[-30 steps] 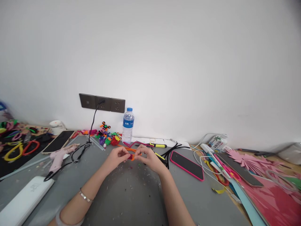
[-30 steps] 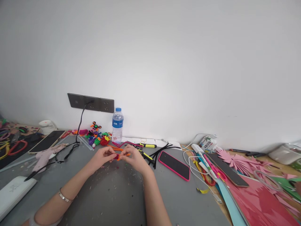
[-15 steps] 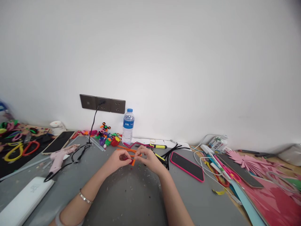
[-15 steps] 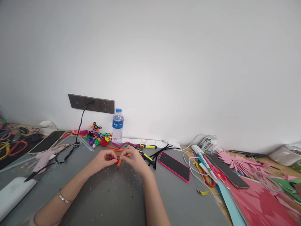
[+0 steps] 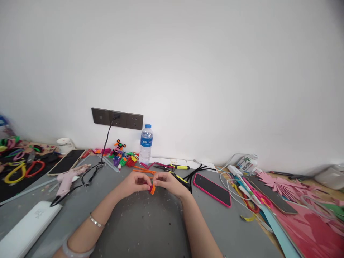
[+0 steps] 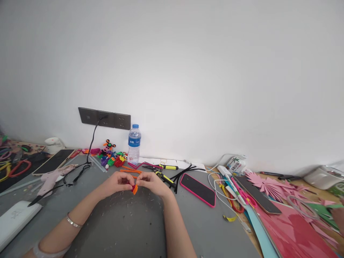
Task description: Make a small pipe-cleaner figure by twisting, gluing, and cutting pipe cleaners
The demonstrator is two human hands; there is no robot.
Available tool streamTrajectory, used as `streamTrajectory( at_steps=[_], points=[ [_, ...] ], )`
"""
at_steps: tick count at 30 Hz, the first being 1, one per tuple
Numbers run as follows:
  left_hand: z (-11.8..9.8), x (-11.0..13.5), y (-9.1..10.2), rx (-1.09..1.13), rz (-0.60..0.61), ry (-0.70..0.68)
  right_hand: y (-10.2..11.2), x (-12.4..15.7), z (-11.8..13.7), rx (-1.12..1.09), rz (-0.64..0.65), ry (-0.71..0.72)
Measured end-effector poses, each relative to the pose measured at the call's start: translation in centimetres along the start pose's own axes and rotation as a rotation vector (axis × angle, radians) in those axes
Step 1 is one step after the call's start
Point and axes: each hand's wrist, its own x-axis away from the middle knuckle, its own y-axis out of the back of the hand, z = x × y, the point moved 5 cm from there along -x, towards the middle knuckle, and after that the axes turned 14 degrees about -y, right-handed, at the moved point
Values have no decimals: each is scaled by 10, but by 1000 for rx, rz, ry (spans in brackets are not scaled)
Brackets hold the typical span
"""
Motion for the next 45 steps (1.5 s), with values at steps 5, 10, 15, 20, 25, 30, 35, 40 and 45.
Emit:
streamTrajectory(
  at_steps=[5, 10, 15, 20, 25, 30, 35, 40, 45],
  points=[
    [2, 2, 3, 61, -147, 63, -4, -2, 0, -110, 13, -9],
    [2, 1, 3, 262, -294, 49, -9, -6, 2, -236, -14, 14],
    [5, 0, 3, 429, -357, 20, -13, -7, 9, -324, -43, 63],
    [10, 0, 3, 537, -464, 32, -13, -10, 11, -407, -131, 112],
    [10, -1, 3, 605, -568, 27, -16, -16, 8, -482, -157, 165],
    [10, -1, 4, 596, -625, -24, -19, -22, 1, -516, -234, 191],
    [10, -1, 7, 526, -627, -109, -25, -26, -5, -612, -286, 155],
    [11, -1, 10, 481, -654, -149, -31, -29, -4, -694, -281, 160],
    [12, 0, 10, 359, -679, -177, -36, -32, -9, -770, -310, 188]
  ],
)
